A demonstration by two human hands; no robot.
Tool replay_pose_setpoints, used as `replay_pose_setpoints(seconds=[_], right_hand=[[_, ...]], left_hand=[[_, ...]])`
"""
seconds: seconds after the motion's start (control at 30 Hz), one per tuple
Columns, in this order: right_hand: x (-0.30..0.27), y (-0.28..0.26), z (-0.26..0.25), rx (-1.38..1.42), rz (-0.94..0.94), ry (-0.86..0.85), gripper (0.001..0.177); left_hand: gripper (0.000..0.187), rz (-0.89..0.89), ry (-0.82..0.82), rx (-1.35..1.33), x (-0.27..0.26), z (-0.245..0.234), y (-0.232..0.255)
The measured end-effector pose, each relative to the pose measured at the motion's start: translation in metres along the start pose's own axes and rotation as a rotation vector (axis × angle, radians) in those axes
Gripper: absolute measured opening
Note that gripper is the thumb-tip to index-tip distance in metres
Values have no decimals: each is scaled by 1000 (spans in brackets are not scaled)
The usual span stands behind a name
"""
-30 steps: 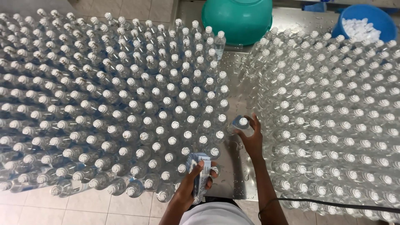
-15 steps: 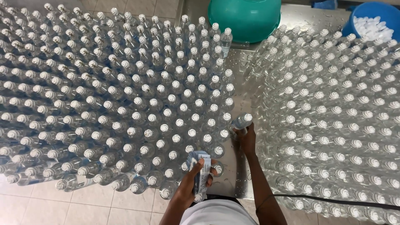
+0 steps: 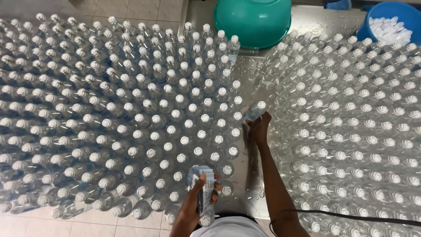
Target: The person stands between two large groups of clear plastic bottles on a tiled floor. They repeatedly pick up a bottle from the right group, apply a small rectangular sticker to its side, and place it back into the group.
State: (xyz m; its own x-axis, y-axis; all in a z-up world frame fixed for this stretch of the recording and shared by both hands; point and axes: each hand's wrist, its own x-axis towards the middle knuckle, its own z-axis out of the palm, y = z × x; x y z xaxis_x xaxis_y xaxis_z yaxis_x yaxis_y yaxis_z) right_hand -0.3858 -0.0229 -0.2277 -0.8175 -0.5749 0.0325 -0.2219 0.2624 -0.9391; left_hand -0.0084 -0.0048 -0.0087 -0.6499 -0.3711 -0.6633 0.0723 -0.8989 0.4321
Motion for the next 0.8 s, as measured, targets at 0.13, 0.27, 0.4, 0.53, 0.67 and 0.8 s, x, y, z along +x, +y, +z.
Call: replay_pose_setpoints(seconds=[0.13,0.27,0.4,0.53,0.67,0.8], right_hand=[[38,9,9,-38,19,92,53],[66,12,9,71,35,49,58],[86,-9,15,185,27,-24,45],[92,-16,20,272,34,-60,61],[103,1,31,315,-29,-62,64],[111,7,39,419,21,-92,69]], left_hand=[[67,80,-2,7,1,2,7],[72,90,64,-49,18,-7,2],[68,104,54,-118,32,-13,2],[72,102,125,-83,36,-8,7],[74,97,121,-107,38,-7,7],[74,140,68,-89,42,-12,3]])
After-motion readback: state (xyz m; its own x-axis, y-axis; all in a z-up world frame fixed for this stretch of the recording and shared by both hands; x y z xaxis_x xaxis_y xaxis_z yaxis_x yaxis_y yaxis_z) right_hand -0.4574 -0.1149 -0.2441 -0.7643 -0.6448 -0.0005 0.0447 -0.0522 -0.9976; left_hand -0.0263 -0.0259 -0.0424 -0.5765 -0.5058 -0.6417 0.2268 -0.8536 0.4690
